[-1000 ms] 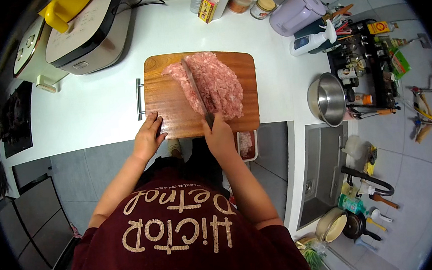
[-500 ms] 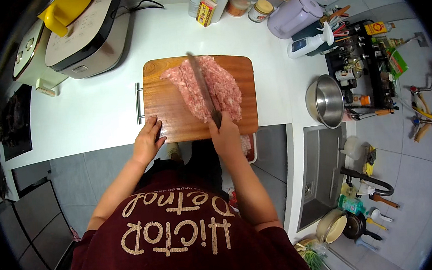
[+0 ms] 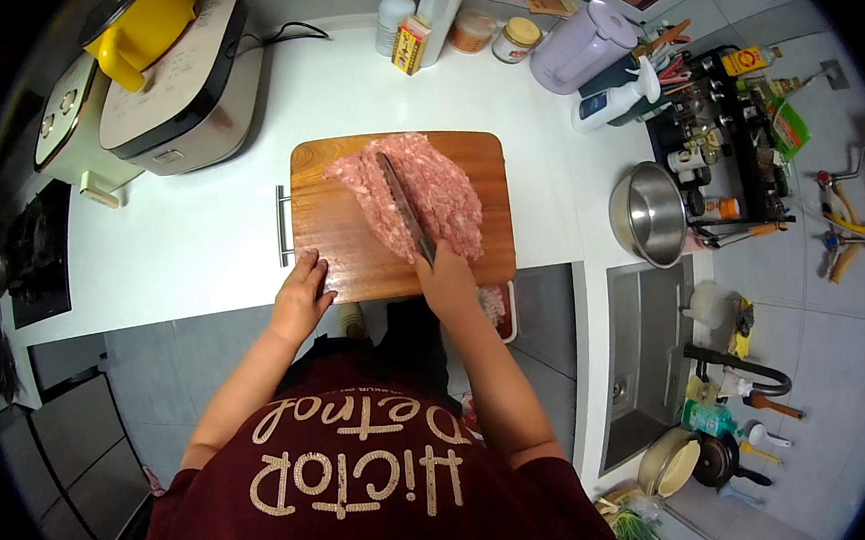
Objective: The person chops raw meat on a wooden cutting board using a cleaver.
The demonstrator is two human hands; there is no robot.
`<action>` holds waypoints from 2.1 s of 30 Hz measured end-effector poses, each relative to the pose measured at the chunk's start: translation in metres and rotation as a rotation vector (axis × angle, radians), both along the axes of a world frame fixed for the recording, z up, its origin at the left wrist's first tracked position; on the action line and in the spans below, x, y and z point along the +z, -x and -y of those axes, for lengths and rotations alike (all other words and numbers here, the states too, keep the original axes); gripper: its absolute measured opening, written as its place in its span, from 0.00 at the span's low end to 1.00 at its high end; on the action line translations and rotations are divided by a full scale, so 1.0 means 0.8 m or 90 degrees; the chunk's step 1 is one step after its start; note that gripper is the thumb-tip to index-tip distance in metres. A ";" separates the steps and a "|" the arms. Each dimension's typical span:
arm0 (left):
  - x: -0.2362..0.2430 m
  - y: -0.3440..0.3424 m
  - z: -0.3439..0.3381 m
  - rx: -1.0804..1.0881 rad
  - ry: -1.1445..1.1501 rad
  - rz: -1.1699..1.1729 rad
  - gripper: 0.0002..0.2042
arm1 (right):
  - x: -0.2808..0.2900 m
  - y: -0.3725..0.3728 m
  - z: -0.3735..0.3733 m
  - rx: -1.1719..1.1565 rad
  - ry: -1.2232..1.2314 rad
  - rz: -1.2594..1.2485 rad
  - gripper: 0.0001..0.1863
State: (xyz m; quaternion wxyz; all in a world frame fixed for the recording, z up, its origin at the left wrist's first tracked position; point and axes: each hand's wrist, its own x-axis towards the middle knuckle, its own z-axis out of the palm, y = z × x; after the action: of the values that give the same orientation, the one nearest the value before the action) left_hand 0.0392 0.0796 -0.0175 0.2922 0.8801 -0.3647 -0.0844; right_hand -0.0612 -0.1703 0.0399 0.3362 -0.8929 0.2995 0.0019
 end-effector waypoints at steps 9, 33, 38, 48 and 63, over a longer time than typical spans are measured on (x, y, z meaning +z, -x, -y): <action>0.000 -0.003 0.000 0.019 0.012 0.016 0.26 | -0.002 -0.005 -0.005 0.023 0.005 0.002 0.19; 0.004 -0.001 0.006 0.023 -0.020 -0.007 0.26 | -0.016 0.033 0.026 -0.104 -0.054 0.128 0.17; 0.004 -0.002 0.001 0.027 -0.021 -0.008 0.27 | 0.025 0.016 0.015 -0.110 -0.063 0.103 0.18; 0.003 0.000 0.003 0.028 -0.013 0.000 0.27 | 0.007 0.014 0.006 -0.073 -0.057 0.035 0.20; 0.000 -0.003 0.000 0.026 -0.002 0.002 0.26 | 0.027 -0.009 -0.008 -0.011 -0.058 0.080 0.19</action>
State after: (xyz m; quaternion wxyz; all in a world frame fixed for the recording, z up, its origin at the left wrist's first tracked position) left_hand 0.0416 0.0794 -0.0175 0.2922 0.8878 -0.3470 -0.0776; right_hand -0.0541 -0.1643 0.0611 0.3950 -0.8722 0.2852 -0.0437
